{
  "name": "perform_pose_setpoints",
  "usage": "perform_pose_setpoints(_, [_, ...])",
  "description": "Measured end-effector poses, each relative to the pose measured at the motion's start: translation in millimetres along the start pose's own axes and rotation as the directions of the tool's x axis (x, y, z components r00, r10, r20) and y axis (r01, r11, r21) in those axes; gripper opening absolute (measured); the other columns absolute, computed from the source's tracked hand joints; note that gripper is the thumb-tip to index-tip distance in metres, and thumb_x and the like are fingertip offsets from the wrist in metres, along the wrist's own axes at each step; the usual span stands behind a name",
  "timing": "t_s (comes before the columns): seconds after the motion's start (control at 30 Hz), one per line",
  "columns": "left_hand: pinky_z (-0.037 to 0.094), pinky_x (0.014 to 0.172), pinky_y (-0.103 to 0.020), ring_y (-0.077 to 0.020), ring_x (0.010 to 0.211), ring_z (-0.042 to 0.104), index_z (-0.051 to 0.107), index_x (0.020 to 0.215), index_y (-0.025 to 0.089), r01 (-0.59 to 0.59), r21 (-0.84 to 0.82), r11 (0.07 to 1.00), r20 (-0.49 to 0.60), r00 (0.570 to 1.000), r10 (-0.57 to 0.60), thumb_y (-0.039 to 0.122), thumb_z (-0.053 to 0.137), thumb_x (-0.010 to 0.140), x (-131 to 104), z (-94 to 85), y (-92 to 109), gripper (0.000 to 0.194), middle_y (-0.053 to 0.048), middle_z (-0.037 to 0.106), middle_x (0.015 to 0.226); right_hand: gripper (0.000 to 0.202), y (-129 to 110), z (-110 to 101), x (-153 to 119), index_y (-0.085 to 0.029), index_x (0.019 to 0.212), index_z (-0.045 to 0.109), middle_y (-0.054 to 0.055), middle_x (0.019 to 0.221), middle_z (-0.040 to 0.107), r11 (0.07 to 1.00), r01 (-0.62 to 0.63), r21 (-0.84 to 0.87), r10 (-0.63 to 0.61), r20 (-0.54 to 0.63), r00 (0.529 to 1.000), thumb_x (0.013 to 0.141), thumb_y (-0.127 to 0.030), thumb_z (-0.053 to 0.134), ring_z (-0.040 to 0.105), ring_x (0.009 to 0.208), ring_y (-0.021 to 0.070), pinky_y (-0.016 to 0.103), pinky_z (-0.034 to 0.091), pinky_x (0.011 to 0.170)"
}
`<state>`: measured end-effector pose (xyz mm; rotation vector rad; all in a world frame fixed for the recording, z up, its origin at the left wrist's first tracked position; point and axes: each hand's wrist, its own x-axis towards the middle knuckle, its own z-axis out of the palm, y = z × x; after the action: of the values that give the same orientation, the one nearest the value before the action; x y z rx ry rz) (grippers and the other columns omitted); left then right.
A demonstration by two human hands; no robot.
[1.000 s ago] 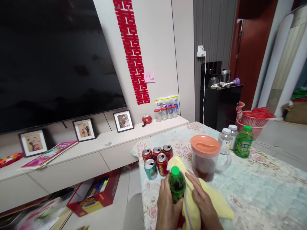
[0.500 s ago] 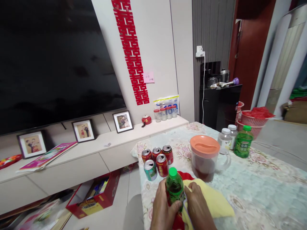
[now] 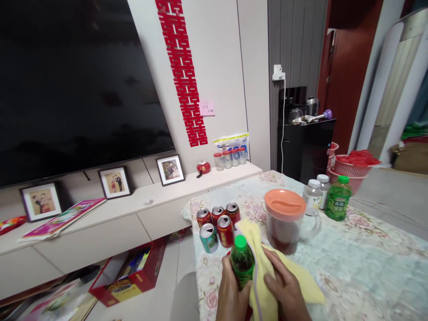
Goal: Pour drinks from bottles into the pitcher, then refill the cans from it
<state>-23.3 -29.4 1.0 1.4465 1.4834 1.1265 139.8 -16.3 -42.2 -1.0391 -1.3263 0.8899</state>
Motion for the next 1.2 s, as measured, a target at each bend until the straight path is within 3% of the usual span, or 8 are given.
perform_pose_setpoints(0.17, [0.039, 0.119, -0.039, -0.0289, 0.141, 0.053, 0.031, 0.149, 0.015, -0.154, 0.001, 0.988, 0.014, 0.988, 0.154, 0.028, 0.060, 0.084, 0, 4.6, -12, 0.072, -0.019, 0.054, 0.150, 0.049, 17, 11, -3, -0.022, 0.142, 0.065, 0.010, 0.152, 0.060, 0.941, 0.127, -0.313, -0.113, 0.065, 0.992, 0.100, -0.041, 0.047, 0.056, 0.140, 0.0288, 0.041, 0.048, 0.114])
perform_pose_setpoints(0.4, [0.028, 0.128, -0.042, -0.0301, 0.153, 0.038, 0.023, 0.157, 0.012, -0.170, 0.055, 0.984, 0.211, 0.965, 0.155, 0.011, 0.058, 0.078, 4, -12.0, -19, 0.087, -0.021, 0.039, 0.164, 0.040, 43, 25, 3, -0.023, 0.106, 0.076, 0.012, 0.107, 0.079, 0.771, 0.165, -0.615, -0.119, 0.115, 0.986, 0.099, -0.028, 0.038, 0.073, 0.100, 0.0266, 0.038, 0.057, 0.093])
perform_pose_setpoints(0.6, [0.027, 0.127, -0.040, -0.0297, 0.151, 0.039, 0.029, 0.155, 0.013, -0.168, 0.043, 0.985, 0.081, 0.983, 0.164, 0.006, 0.053, 0.068, 1, -6.5, -29, 0.091, -0.017, 0.045, 0.160, 0.031, 44, 28, -1, -0.017, 0.094, 0.077, 0.019, 0.092, 0.075, 0.675, 0.078, -0.733, -0.038, 0.071, 0.997, 0.086, -0.013, 0.047, 0.069, 0.090, 0.0342, 0.048, 0.053, 0.088])
perform_pose_setpoints(0.77, [0.032, 0.123, -0.040, -0.0320, 0.148, 0.041, 0.032, 0.155, 0.018, -0.165, 0.066, 0.984, 0.093, 0.983, 0.159, 0.008, 0.057, 0.063, 7, -8.7, -21, 0.096, -0.013, 0.046, 0.156, 0.036, 44, 24, -3, -0.016, 0.106, 0.078, 0.019, 0.101, 0.078, 0.648, 0.082, -0.757, -0.013, 0.097, 0.995, 0.087, -0.018, 0.049, 0.072, 0.093, 0.0349, 0.048, 0.056, 0.088])
perform_pose_setpoints(0.9, [0.044, 0.110, -0.040, -0.0322, 0.125, 0.056, 0.052, 0.138, 0.018, -0.118, 0.146, 0.982, 0.054, 0.992, 0.111, 0.012, 0.061, 0.066, 9, -8.8, -5, 0.073, -0.011, 0.061, 0.126, 0.045, 28, 10, -3, -0.017, 0.134, 0.069, 0.014, 0.133, 0.072, 0.801, 0.152, -0.579, -0.121, 0.092, 0.988, 0.098, -0.034, 0.048, 0.067, 0.123, 0.0298, 0.039, 0.055, 0.103])
perform_pose_setpoints(1.0, [0.045, 0.108, -0.040, -0.0326, 0.122, 0.056, 0.058, 0.128, 0.019, -0.119, 0.144, 0.982, 0.005, 0.993, 0.119, 0.017, 0.062, 0.072, 5, -4.9, 1, 0.056, -0.011, 0.063, 0.120, 0.050, 17, 2, -6, -0.021, 0.145, 0.061, 0.011, 0.147, 0.063, 0.905, 0.212, -0.370, -0.200, 0.070, 0.977, 0.099, -0.040, 0.053, 0.059, 0.136, 0.0288, 0.038, 0.053, 0.107])
perform_pose_setpoints(1.1, [0.043, 0.112, -0.040, -0.0342, 0.131, 0.053, 0.058, 0.129, 0.019, -0.114, 0.094, 0.989, -0.046, 0.992, 0.119, 0.021, 0.063, 0.076, 1, -0.8, 1, 0.053, -0.013, 0.065, 0.126, 0.053, 20, 3, -8, -0.023, 0.151, 0.055, 0.010, 0.156, 0.055, 0.908, 0.235, -0.347, -0.221, 0.078, 0.972, 0.100, -0.037, 0.051, 0.051, 0.144, 0.0287, 0.040, 0.049, 0.113])
perform_pose_setpoints(1.2, [0.044, 0.113, -0.038, -0.0334, 0.132, 0.055, 0.056, 0.133, 0.018, -0.110, 0.055, 0.992, -0.011, 0.994, 0.111, 0.021, 0.065, 0.075, 1, -1.3, 0, 0.059, -0.013, 0.066, 0.132, 0.048, 32, 10, -6, -0.019, 0.143, 0.062, 0.012, 0.147, 0.064, 0.852, 0.250, -0.460, -0.232, 0.097, 0.968, 0.099, -0.028, 0.045, 0.055, 0.140, 0.0285, 0.042, 0.048, 0.114])
